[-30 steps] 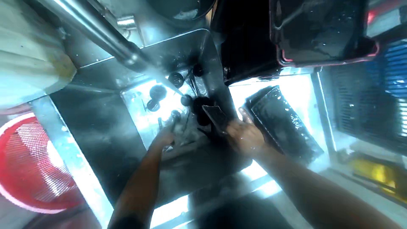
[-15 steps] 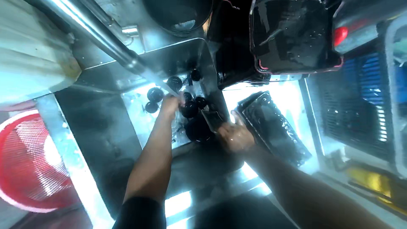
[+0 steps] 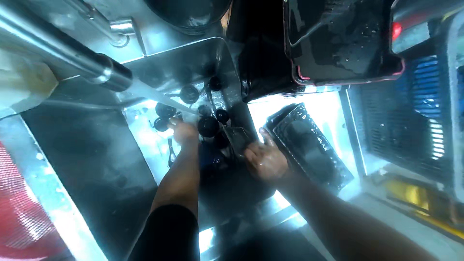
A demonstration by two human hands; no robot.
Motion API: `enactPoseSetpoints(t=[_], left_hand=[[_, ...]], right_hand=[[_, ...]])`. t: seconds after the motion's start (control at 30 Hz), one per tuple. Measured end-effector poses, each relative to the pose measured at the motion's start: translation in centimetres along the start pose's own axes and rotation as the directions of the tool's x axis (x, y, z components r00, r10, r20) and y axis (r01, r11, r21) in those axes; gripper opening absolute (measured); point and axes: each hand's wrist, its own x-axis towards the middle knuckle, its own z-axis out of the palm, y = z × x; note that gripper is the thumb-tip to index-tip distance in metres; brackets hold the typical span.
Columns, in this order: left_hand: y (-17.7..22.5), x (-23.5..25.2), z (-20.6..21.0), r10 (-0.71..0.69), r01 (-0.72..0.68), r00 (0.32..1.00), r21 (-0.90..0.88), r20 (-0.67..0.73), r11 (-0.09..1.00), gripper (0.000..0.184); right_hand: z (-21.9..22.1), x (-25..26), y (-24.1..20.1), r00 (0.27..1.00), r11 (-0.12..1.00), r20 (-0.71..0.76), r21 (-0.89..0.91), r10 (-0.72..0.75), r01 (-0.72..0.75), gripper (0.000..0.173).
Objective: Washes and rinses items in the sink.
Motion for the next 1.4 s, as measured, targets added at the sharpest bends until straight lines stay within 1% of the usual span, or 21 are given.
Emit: enactPoseSetpoints(t=[0.03, 0.1, 0.2, 0.37, 0.43, 0.5, 0.57, 0.63, 0.67, 0.73, 0.8, 0.9, 0.97, 1.03, 1.1, 1.17, 1.23, 1.3, 1.33, 1.37, 1.4], left_hand=[[-1.1, 0.4, 0.7, -0.028, 0.028, 1.000, 0.001, 0.011, 1.000, 0.075], [-2.7, 1.3, 1.0, -0.020, 0.023, 0.998, -0.046, 0.064, 0.999, 0.064], [-2.4, 1.9, -0.8, 0.094, -0.084, 0.986, -0.076, 0.136, 0.994, 0.051], [1.6, -1.4, -5.9, 0.271, -0.267, 0.962, -0.095, 0.039, 0.959, 0.032], [2.3, -1.9, -7.3, 0.303, -0.292, 0.953, -0.274, -0.003, 0.916, 0.031], [2.2, -1.9, -7.5, 0.308, -0.242, 0.951, -0.579, 0.017, 0.779, 0.028], [1.7, -2.5, -7.5, 0.269, -0.073, 0.958, -0.823, 0.099, 0.563, 0.028], [0.9, -3.6, -8.4, 0.238, 0.138, 0.943, -0.925, 0.232, 0.355, 0.029], [0.3, -3.9, -8.7, 0.250, 0.228, 0.925, -0.943, 0.287, 0.242, 0.026], [-0.4, -3.6, -8.4, 0.302, 0.338, 0.893, -0.940, 0.333, 0.038, 0.018], [-0.1, -3.3, -7.3, 0.370, 0.420, 0.859, -0.899, 0.353, -0.120, 0.023], [2.0, -3.1, -6.3, 0.564, 0.537, 0.759, -0.802, 0.324, -0.262, 0.034], [3.6, -3.4, -6.0, 0.709, 0.655, 0.647, -0.681, 0.282, -0.326, 0.037], [5.0, -4.1, -6.1, 0.800, 0.745, 0.559, -0.557, 0.218, -0.368, 0.036], [5.7, -4.7, -6.1, 0.872, 0.798, 0.482, -0.453, 0.084, -0.398, 0.037], [5.7, -4.9, -5.8, 0.898, 0.833, 0.438, -0.354, -0.046, -0.424, 0.031], [5.1, -4.6, -5.7, 0.908, 0.850, 0.405, -0.321, -0.108, -0.417, 0.022], [3.8, -3.9, -5.4, 0.936, 0.849, 0.331, -0.395, -0.122, -0.352, 0.020], [2.9, -3.5, -5.6, 0.948, 0.823, 0.300, -0.474, -0.101, -0.312, 0.020], [1.8, -3.4, -6.2, 0.954, 0.779, 0.294, -0.565, -0.052, -0.271, 0.021], [0.6, -3.5, -7.0, 0.951, 0.726, 0.308, -0.649, 0.012, -0.227, 0.022]], right_hand=[[0.3, -0.1, 0.2, 1.000, 1.000, -0.006, -0.001, -0.010, 0.010, 0.020], [1.2, -0.5, 0.7, 0.999, 0.999, -0.019, -0.005, -0.037, 0.037, 0.019], [1.4, -0.5, 0.8, 0.999, 0.999, 0.009, -0.010, -0.044, 0.044, 0.020], [1.0, -0.2, 0.7, 0.998, 0.999, 0.038, -0.028, -0.042, 0.043, 0.021], [1.2, -0.1, 0.8, 0.999, 0.999, 0.028, -0.031, -0.037, 0.038, 0.020], [1.2, 0.0, 0.7, 0.999, 0.999, 0.029, -0.041, -0.026, 0.027, 0.020], [0.4, 0.3, 0.3, 1.000, 0.999, 0.013, -0.041, 0.000, 0.000, 0.018], [-0.5, 0.5, -0.6, 0.999, 0.999, 0.000, -0.021, 0.033, -0.033, 0.019], [-0.8, 0.5, -1.0, 0.999, 0.998, 0.000, -0.018, 0.054, -0.054, 0.021], [-1.3, 0.7, -1.5, 0.994, 0.995, 0.044, -0.031, 0.096, -0.094, 0.026], [-1.3, 0.7, -1.6, 0.991, 0.993, 0.075, -0.052, 0.108, -0.104, 0.030], [-1.2, 1.0, -1.6, 0.993, 0.991, 0.059, -0.093, 0.103, -0.098, 0.032], [-1.0, 0.9, -1.6, 0.994, 0.989, 0.038, -0.117, 0.100, -0.095, 0.032], [-0.9, 1.0, -1.5, 0.997, 0.990, -0.007, -0.124, 0.074, -0.074, 0.029], [-0.9, 1.1, -1.6, 0.998, 0.989, -0.039, -0.135, 0.051, -0.056, 0.028], [-1.0, 1.3, -1.7, 0.998, 0.988, -0.052, -0.146, 0.043, -0.050, 0.028], [-1.1, 1.4, -1.7, 0.997, 0.989, -0.065, -0.139, 0.041, -0.050, 0.029], [-1.1, 1.2, -1.9, 0.993, 0.994, -0.092, -0.066, 0.077, -0.083, 0.031], [-1.1, 1.1, -2.1, 0.985, 0.993, -0.127, 0.007, 0.119, -0.119, 0.032], [-1.3, 1.2, -2.5, 0.967, 0.977, -0.171, 0.126, 0.190, -0.170, 0.034], [-1.5, 1.5, -3.2, 0.929, 0.927, -0.217, 0.297, 0.299, -0.229, 0.033]])
